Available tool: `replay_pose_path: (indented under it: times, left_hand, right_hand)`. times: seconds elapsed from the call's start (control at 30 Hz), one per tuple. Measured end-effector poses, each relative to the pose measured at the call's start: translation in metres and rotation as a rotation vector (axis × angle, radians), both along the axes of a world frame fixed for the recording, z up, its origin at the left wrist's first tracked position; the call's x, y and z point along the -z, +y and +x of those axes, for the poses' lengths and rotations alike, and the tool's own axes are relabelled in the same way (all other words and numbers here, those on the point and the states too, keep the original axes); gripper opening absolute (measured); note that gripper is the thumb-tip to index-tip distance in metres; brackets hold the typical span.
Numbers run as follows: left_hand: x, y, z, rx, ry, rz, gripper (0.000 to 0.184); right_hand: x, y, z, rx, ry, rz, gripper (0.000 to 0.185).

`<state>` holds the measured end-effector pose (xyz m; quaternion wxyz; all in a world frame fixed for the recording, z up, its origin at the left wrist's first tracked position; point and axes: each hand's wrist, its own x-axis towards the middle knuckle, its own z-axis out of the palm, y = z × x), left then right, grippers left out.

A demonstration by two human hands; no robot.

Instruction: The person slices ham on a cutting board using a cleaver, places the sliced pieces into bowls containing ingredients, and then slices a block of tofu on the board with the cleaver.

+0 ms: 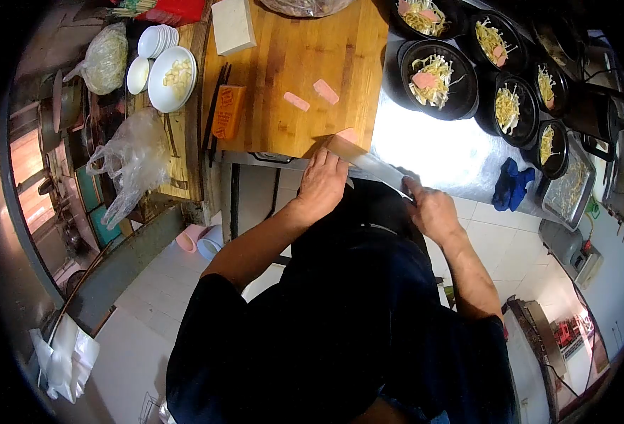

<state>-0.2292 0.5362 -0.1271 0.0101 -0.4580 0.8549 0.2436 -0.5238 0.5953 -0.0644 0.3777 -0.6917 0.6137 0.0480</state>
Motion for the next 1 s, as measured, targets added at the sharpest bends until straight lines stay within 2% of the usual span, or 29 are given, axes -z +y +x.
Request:
replay_pose_path:
  times: [0.07, 0.13, 0.23, 0.47, 0.87, 0.93, 1.0]
  left_hand:
    - [-0.001, 0.001, -0.001, 0.009, -0.054, 0.089, 0.048]
    - [0.0, 0.003, -0.003, -0.019, 0.015, -0.057, 0.049]
    - [0.003, 0.004, -0.004, -0.027, 0.039, -0.136, 0.05]
    - [0.003, 0.002, -0.005, -0.014, 0.046, -0.159, 0.047]
    - [0.009, 0.002, -0.007, -0.029, 0.056, -0.166, 0.055]
    - [0.006, 0.001, -0.008, -0.034, 0.064, -0.196, 0.054]
    - [0.009, 0.003, -0.007, -0.027, 0.029, -0.175, 0.053]
  right_hand:
    - [0.0, -0.007, -0.004, -0.011, -0.015, -0.026, 0.05]
    - [-0.001, -0.014, -0.004, -0.07, 0.05, -0.03, 0.049]
    - [-0.003, -0.018, -0.004, -0.092, 0.039, -0.049, 0.05]
    - [-0.01, -0.023, -0.001, -0.096, 0.073, -0.031, 0.05]
    - [-0.004, -0.032, -0.002, -0.111, 0.104, 0.061, 0.046]
    - [0.001, -0.032, -0.002, -0.109, 0.089, 0.075, 0.058]
    - [0.004, -0.037, 0.0, -0.108, 0.096, 0.104, 0.055]
